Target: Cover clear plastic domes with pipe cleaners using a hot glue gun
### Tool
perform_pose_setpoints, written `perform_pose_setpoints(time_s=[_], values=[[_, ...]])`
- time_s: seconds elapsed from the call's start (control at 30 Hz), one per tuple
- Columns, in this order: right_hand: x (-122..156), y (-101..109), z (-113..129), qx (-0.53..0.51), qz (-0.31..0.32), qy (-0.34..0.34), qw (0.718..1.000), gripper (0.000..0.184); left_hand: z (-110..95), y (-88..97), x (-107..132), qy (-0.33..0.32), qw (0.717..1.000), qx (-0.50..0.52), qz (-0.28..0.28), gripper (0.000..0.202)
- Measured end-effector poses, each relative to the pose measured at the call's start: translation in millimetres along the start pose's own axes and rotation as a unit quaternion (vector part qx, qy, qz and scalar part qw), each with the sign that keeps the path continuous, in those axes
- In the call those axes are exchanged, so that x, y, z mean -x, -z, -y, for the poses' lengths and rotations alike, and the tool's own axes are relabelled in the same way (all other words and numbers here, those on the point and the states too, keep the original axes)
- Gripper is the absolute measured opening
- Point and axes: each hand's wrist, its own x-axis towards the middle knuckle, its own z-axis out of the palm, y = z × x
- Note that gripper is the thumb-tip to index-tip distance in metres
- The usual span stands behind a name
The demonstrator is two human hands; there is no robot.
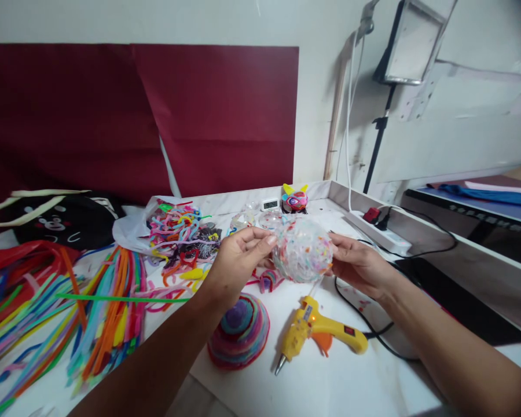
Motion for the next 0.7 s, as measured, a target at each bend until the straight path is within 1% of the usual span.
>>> perform_pose_setpoints(time_s=[0.1,0.23,0.43,0.53,0.6,0.7], values=[[1,1,1,0.02,-0.002,0.002,1.0,0.03,0,0.6,2,-0.034,0.996,-0.079,-0.011,0.026],[3,1,4,0.064,-0.001,0.018,0.998,0.029,0,-0.1,5,-0.086,0.982,-0.166,-0.017,0.023],[6,0,10,0.151,-0.005,0.06,0.987,0.028,-1,3.6,6,-0.131,0.965,-0.225,-0.026,0.027],[8,1,13,0.196,-0.001,0.078,0.978,0.028,-3,6.7,6,-0.151,0.957,-0.246,-0.015,0.021],[10,0,13,0.184,0.009,0.077,0.98,0.029,-4,7.4,7,-0.154,0.953,-0.26,-0.001,0.018],[13,-6,10,0.109,0.037,0.059,0.992,0.032,-3,6.1,9,-0.155,0.946,-0.282,0.031,0.017]])
